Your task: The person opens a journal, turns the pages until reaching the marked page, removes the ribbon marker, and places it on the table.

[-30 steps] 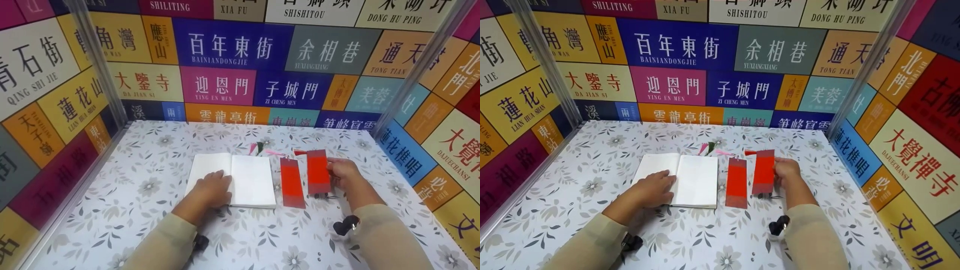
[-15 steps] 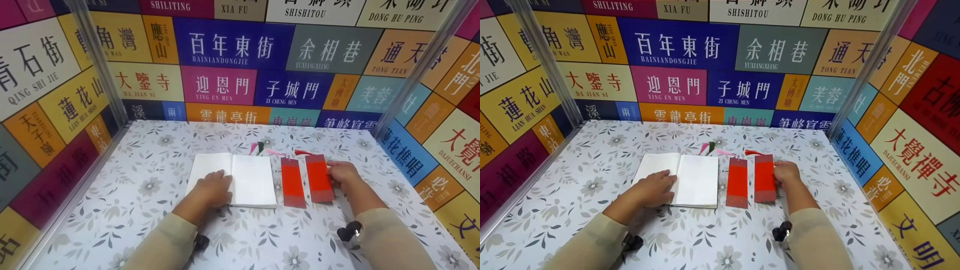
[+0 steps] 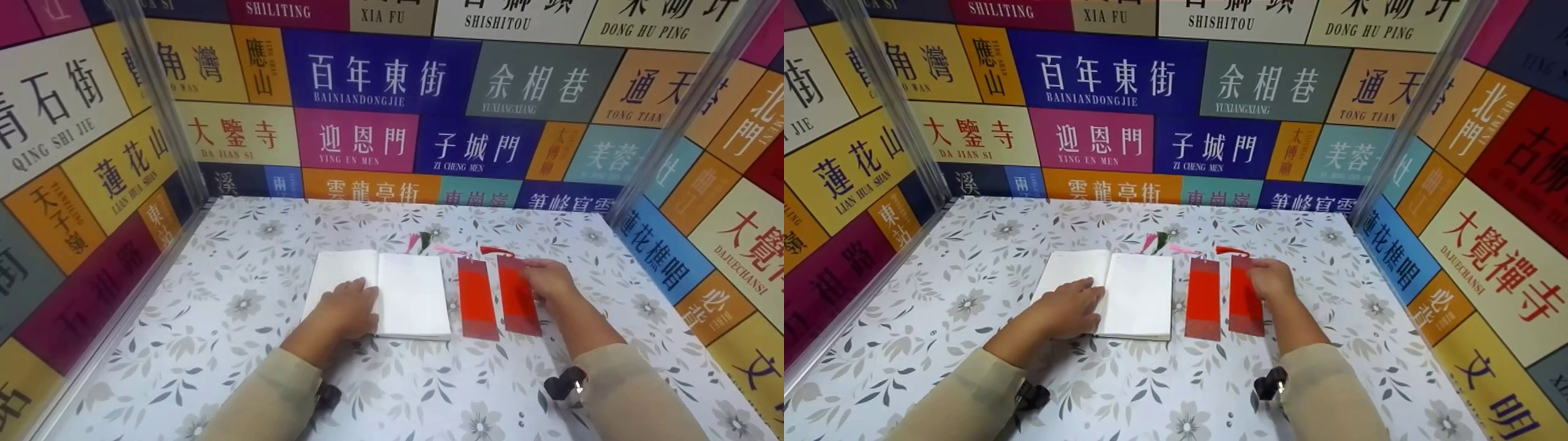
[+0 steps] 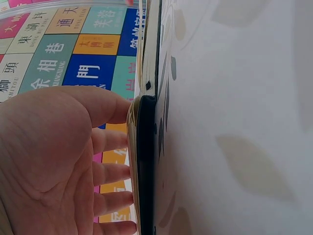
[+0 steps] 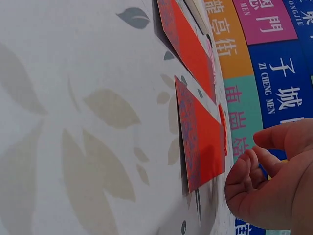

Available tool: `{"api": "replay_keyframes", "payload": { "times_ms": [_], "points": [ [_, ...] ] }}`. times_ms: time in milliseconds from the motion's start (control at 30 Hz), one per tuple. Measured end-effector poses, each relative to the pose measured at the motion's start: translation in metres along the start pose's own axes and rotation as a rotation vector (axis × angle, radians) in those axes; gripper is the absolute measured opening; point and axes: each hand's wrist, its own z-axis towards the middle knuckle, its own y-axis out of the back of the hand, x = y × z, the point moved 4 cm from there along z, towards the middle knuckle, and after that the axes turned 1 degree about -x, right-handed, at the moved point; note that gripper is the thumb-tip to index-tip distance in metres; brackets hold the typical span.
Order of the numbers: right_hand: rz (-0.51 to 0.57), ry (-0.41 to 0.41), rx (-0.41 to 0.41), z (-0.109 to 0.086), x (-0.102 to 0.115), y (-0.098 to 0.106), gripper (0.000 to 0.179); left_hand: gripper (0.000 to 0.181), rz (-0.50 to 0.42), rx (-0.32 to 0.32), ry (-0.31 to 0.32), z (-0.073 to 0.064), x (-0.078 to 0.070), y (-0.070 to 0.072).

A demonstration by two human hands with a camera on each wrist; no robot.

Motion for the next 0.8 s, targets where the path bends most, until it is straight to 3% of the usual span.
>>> {"api": "replay_keyframes", "payload": {
  "times_ms": [233, 567, 800],
  "points": [
    [-0.074, 0.052, 0.039, -0.018, 0.012, -0.024, 0.062, 0.066, 0.019, 0.002, 0.002, 0.001, -0.001, 0.0],
    [-0.031, 0.124, 0.11, -0.05, 0.03, -0.057, 0.055, 0.066, 0.028, 0.014, 0.014, 0.002, -0.001, -0.001],
    [-0.06, 0.129, 0.134, -0.065, 0.036, -0.076, 0.06, 0.066, 0.031, 0.023, 0.019, 0.003, -0.002, -0.002]
  ]
}}
